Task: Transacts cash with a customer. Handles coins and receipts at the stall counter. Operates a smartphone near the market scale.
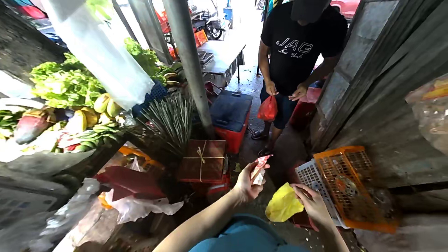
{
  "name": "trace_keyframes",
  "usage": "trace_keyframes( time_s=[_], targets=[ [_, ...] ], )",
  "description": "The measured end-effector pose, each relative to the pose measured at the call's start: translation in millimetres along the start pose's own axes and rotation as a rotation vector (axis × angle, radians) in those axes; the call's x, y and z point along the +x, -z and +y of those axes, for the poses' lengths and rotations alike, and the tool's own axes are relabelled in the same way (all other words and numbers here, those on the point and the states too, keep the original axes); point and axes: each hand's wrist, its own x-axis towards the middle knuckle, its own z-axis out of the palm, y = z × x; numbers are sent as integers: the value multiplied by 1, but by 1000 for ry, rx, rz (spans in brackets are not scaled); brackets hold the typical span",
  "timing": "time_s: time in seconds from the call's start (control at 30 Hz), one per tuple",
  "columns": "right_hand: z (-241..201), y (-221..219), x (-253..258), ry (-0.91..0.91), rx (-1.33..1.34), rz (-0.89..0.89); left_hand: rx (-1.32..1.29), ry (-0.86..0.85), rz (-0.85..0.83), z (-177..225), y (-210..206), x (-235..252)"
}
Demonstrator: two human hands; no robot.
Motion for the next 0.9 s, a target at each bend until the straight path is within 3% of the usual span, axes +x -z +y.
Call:
trace_keyframes(
  time_s=[0.37,0.6,0.9],
  targets=[
    [3,-3,-5,26,6,-19,-13,3,31,-8,-3,5],
    [-4,-9,-11,-106,80,-27,-4,-4,60,-6,-1,3],
    [-1,-19,-15,-7,17,-44,34,3,58,-7,6,4]
  ],
)
